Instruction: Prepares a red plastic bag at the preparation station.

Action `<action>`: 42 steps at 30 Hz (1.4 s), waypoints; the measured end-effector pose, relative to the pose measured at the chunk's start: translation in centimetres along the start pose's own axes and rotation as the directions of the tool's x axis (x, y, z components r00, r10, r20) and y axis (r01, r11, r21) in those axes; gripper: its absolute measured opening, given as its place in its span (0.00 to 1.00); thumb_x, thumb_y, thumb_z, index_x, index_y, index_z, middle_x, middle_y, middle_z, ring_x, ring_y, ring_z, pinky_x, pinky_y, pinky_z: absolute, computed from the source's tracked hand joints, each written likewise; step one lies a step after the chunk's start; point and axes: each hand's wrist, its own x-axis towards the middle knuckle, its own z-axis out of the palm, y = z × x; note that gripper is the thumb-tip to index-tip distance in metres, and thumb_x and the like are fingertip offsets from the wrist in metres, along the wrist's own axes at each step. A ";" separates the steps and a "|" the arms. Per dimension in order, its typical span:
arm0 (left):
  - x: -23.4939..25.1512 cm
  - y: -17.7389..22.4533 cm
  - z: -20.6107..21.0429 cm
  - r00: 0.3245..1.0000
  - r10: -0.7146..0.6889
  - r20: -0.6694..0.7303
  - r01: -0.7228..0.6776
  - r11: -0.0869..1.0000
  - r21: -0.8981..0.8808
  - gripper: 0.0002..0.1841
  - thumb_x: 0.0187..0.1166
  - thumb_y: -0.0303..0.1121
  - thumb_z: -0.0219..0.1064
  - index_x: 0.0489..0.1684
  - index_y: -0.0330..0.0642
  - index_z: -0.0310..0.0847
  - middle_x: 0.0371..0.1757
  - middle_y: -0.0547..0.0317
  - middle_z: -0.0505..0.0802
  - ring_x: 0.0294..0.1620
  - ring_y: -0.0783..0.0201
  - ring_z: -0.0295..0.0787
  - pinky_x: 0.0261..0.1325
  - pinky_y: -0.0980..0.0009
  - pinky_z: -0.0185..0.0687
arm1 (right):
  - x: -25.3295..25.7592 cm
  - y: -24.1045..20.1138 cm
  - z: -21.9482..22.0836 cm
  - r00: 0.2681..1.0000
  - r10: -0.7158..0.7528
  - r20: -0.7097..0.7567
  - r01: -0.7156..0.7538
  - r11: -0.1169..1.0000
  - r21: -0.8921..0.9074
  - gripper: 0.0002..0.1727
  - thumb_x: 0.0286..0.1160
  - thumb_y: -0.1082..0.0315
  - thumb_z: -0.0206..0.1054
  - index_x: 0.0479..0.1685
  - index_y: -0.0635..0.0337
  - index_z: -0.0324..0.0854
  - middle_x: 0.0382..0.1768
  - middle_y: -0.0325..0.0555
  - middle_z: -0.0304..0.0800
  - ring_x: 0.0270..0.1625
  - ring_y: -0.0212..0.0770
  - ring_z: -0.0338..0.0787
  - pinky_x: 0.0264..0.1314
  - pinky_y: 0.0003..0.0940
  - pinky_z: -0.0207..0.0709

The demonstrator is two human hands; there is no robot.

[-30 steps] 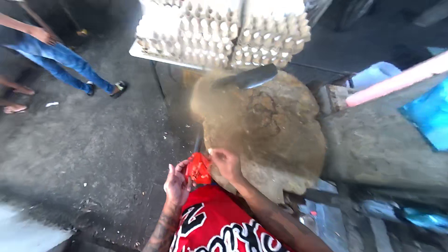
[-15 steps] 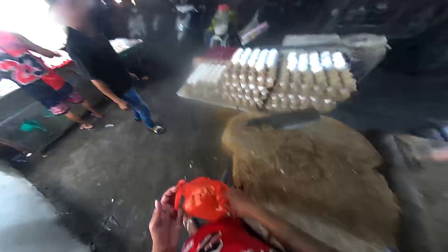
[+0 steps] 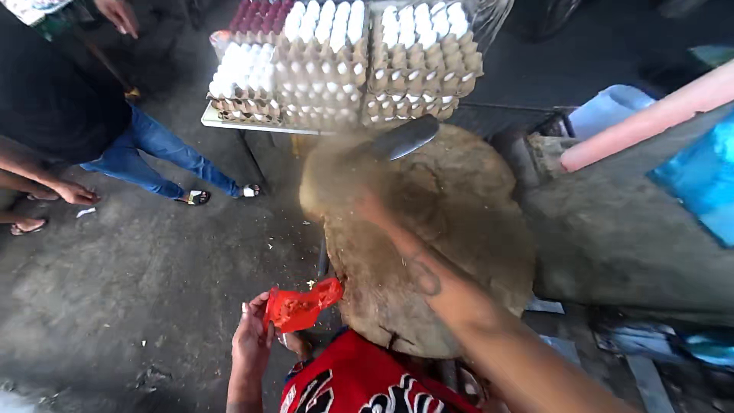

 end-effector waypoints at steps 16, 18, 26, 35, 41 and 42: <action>5.7 -4.1 5.2 0.985 -0.172 0.023 0.173 0.983 -0.058 0.35 0.94 0.47 0.20 0.59 0.39 0.78 0.40 0.62 0.94 0.17 0.77 0.78 0.17 0.82 0.71 | -9.4 -1.2 8.2 0.969 -0.214 0.123 0.218 0.976 -0.013 0.25 0.82 0.76 0.53 0.78 0.72 0.75 0.84 0.65 0.70 0.89 0.60 0.67 0.94 0.49 0.56; 6.6 -4.5 5.7 0.983 -0.181 0.037 0.183 0.982 -0.055 0.36 0.94 0.48 0.20 0.58 0.38 0.78 0.38 0.61 0.93 0.18 0.74 0.79 0.18 0.80 0.73 | -12.9 -2.9 10.5 0.944 -0.322 0.072 0.308 0.938 0.157 0.24 0.77 0.78 0.56 0.73 0.73 0.80 0.79 0.66 0.77 0.84 0.60 0.74 0.90 0.48 0.64; 2.9 -1.0 3.7 0.981 -0.074 0.180 0.091 0.992 -0.084 0.34 0.91 0.51 0.25 0.62 0.37 0.77 0.45 0.57 0.94 0.17 0.76 0.76 0.18 0.82 0.72 | -15.3 -3.1 9.8 0.862 -0.412 0.296 0.305 0.887 0.346 0.22 0.79 0.63 0.66 0.67 0.67 0.85 0.73 0.61 0.84 0.80 0.53 0.80 0.86 0.47 0.69; -3.4 6.6 -1.6 0.943 0.268 0.196 -0.233 0.955 -0.185 0.38 0.72 0.74 0.59 0.64 0.49 0.84 0.53 0.61 0.95 0.25 0.76 0.85 0.22 0.80 0.78 | -17.6 -6.8 6.8 0.646 -0.491 0.584 0.637 0.768 -0.058 0.11 0.67 0.73 0.74 0.47 0.68 0.92 0.62 0.68 0.89 0.72 0.72 0.83 0.75 0.72 0.71; -3.1 5.8 -2.3 0.991 0.117 -0.066 -0.117 0.993 -0.006 0.15 0.84 0.34 0.58 0.63 0.40 0.78 0.45 0.63 0.90 0.19 0.78 0.74 0.22 0.80 0.74 | -15.5 -10.4 3.3 0.591 -0.762 0.265 0.773 0.629 0.085 0.06 0.65 0.76 0.73 0.36 0.70 0.93 0.44 0.67 0.94 0.51 0.71 0.92 0.57 0.70 0.82; -2.9 5.4 -2.1 0.992 0.090 -0.088 -0.091 0.996 -0.006 0.14 0.84 0.32 0.59 0.64 0.38 0.77 0.45 0.61 0.91 0.21 0.77 0.76 0.24 0.79 0.75 | -15.1 -10.9 3.1 0.576 -0.740 0.348 0.771 0.633 0.068 0.07 0.67 0.74 0.73 0.38 0.69 0.94 0.43 0.67 0.95 0.52 0.72 0.92 0.60 0.72 0.80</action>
